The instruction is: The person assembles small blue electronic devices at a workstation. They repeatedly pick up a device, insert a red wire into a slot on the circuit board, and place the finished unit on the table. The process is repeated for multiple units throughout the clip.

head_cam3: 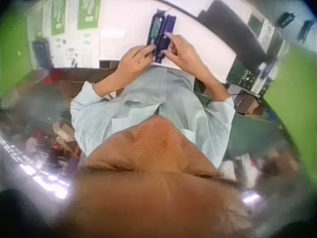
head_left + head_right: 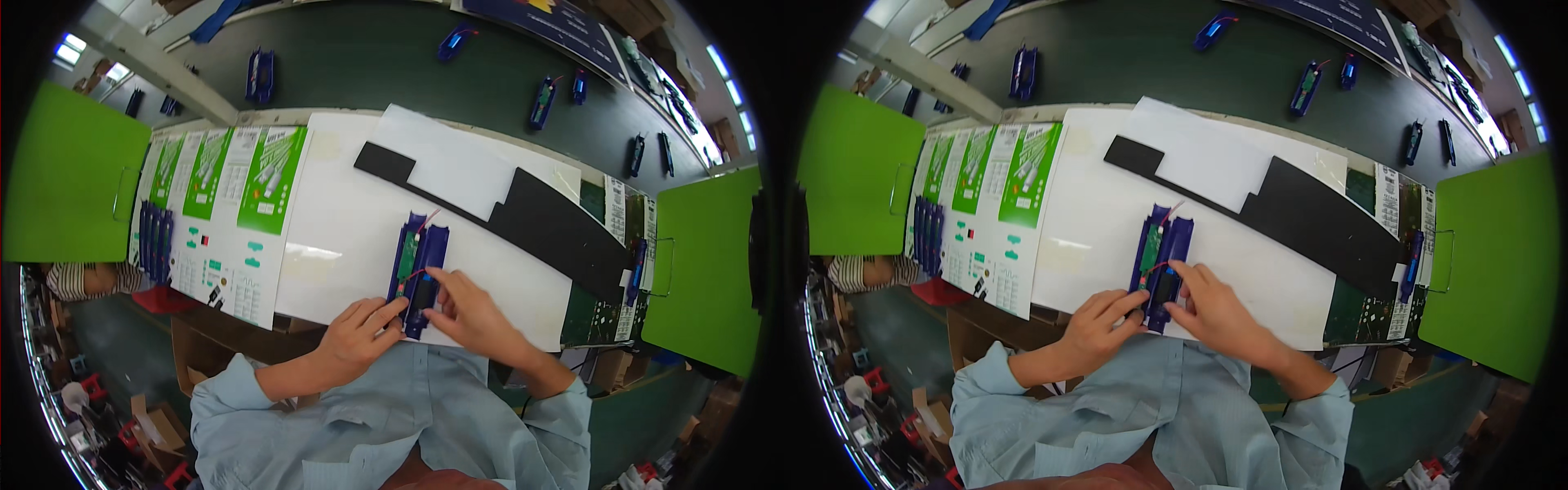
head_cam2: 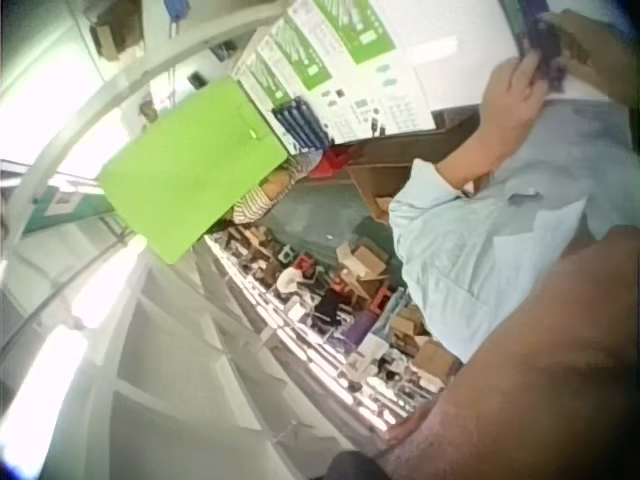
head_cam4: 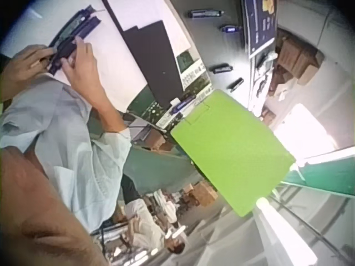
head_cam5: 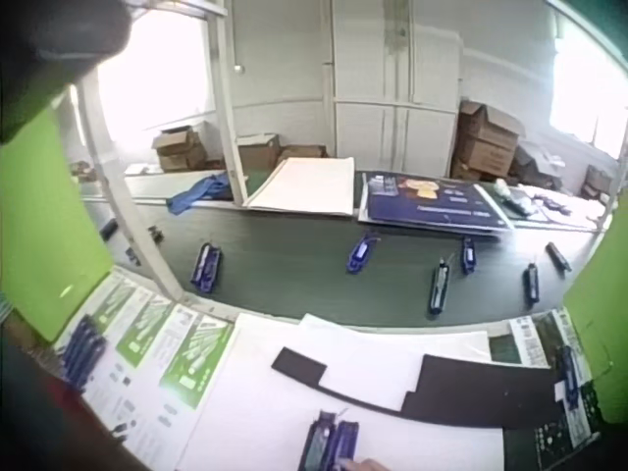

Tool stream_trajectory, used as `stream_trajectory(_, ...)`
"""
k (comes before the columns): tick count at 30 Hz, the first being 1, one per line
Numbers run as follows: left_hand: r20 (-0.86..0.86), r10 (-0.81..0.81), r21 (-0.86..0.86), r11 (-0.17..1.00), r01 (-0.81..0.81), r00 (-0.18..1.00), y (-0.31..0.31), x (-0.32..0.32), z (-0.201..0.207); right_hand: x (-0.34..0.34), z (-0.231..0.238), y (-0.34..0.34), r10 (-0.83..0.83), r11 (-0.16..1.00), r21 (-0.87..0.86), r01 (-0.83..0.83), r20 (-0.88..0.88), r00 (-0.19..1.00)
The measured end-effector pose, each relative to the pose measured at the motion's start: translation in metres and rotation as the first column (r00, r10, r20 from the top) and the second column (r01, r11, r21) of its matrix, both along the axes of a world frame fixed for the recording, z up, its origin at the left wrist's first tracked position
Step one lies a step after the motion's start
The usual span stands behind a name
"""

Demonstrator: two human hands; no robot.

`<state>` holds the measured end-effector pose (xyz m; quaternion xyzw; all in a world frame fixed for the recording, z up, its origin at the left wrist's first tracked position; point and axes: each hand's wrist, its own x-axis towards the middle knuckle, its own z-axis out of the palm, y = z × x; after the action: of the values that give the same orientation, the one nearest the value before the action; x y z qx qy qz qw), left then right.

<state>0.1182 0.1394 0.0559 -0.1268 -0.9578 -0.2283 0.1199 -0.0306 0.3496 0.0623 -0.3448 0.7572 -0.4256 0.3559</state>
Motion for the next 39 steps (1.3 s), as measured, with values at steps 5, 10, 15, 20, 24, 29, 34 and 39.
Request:
stream_trajectory(5, -0.085, -0.015, -0.025, 1.000, 0.013, 0.996, -0.035, -0.109, 0.028, -0.118, 0.003, -0.038, -0.015, 0.993, -0.114, 0.025, 0.089, 0.996)
stream_trajectory(10, -0.089, 0.052, -0.092, 0.994, -0.060, 0.995, -0.072, -0.264, -0.035, -0.206, -0.024, -0.056, -0.437, 0.884, -0.293, 0.364, -0.247, 0.865)
stream_trajectory(15, -0.203, 0.248, 0.149, 0.964, -0.221, 0.947, -0.099, -0.319, -0.046, -0.153, -0.010, 0.001, -0.242, 0.969, -0.124, 0.214, -0.642, 0.727)
stream_trajectory(20, -0.048, 0.102, 0.076, 0.992, -0.098, 0.994, -0.125, -0.279, -0.074, -0.147, -0.045, 0.049, -0.046, 0.985, 0.069, 0.158, -0.775, 0.630)
stream_trajectory(24, 0.089, 0.091, -0.031, 0.996, -0.089, 0.992, -0.121, -0.208, -0.056, -0.139, -0.048, 0.051, 0.062, 0.996, 0.093, 0.015, -0.762, 0.645)
stream_trajectory(29, 0.144, 0.219, -0.100, 0.973, -0.205, 0.965, -0.128, -0.130, -0.037, -0.142, -0.029, 0.027, 0.163, 0.984, 0.062, -0.170, -0.708, 0.687)
stream_trajectory(34, -0.001, 0.085, -0.067, 0.994, -0.084, 0.996, -0.123, -0.188, -0.016, -0.235, 0.013, -0.059, -0.154, 0.971, -0.231, 0.053, -0.442, 0.884)
stream_trajectory(39, -0.242, 0.036, -0.053, 0.997, -0.051, 0.970, -0.081, -0.325, -0.050, -0.378, -0.046, -0.221, -0.375, 0.906, -0.384, 0.176, -0.540, 0.753)
